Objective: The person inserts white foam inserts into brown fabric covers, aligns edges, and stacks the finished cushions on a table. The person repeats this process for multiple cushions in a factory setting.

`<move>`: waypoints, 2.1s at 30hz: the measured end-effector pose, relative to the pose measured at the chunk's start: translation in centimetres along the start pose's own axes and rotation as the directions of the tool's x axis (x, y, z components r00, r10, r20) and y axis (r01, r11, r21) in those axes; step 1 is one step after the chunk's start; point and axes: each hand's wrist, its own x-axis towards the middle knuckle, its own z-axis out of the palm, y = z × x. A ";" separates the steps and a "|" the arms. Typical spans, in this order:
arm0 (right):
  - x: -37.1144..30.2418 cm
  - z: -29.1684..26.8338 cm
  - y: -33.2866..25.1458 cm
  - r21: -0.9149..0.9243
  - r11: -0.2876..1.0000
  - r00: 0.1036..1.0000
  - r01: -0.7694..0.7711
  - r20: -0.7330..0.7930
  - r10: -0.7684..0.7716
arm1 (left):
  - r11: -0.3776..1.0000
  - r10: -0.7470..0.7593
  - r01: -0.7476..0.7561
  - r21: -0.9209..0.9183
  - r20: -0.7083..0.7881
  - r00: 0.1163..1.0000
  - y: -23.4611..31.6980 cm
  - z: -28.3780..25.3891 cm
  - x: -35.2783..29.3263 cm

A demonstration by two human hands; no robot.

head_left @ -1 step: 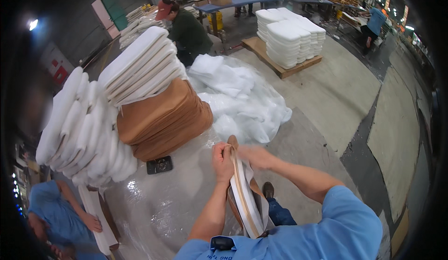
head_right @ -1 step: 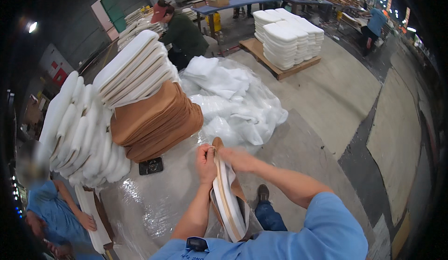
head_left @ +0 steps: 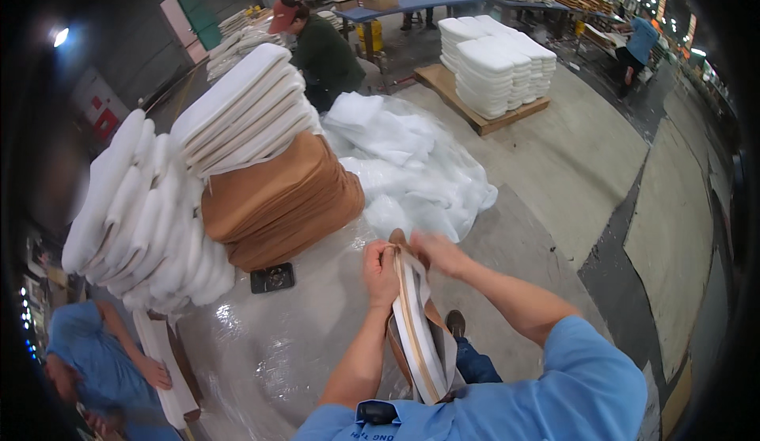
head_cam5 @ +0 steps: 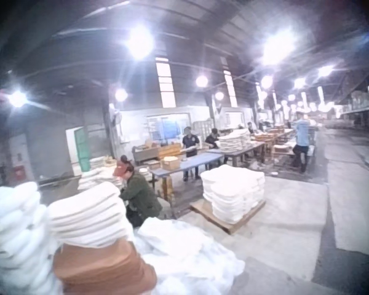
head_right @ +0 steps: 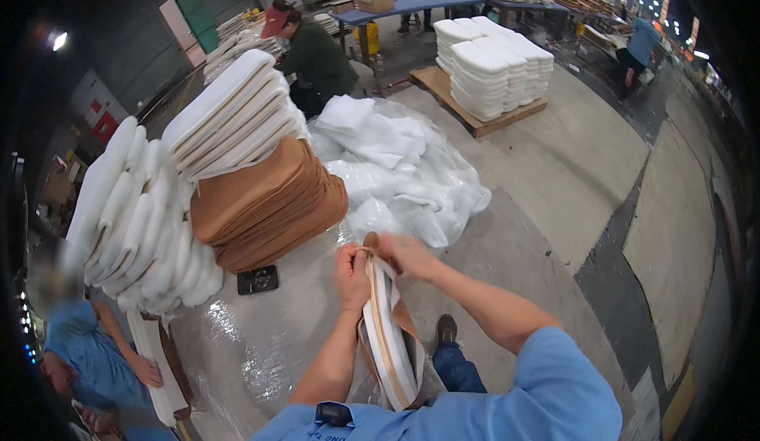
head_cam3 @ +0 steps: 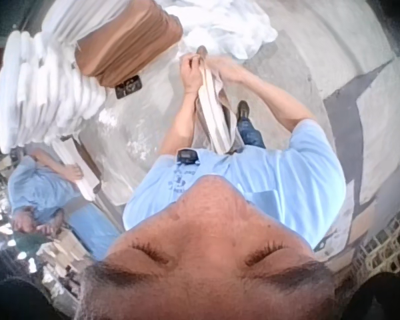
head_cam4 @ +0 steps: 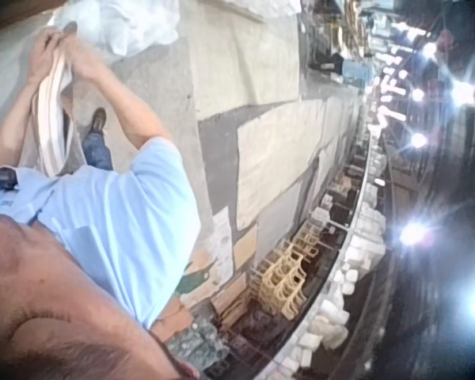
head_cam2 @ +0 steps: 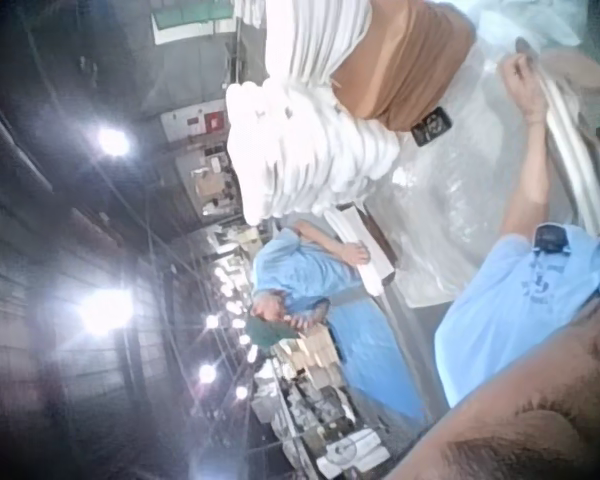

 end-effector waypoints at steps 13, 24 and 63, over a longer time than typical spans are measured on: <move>8.2 3.7 1.8 0.013 0.979 0.973 0.206 -0.113 -0.203 | 0.995 -0.037 0.067 0.072 -0.357 0.933 3.4 -7.5 -2.8; 6.6 1.4 4.1 0.018 0.966 0.925 0.259 -0.293 -0.242 | 0.602 -0.773 0.758 -0.252 0.056 0.632 14.9 -19.9 -33.4; -9.0 2.7 1.6 -0.340 0.939 0.869 0.057 0.480 0.121 | 0.850 -0.465 0.322 -0.417 -0.307 0.830 -4.4 -17.2 1.1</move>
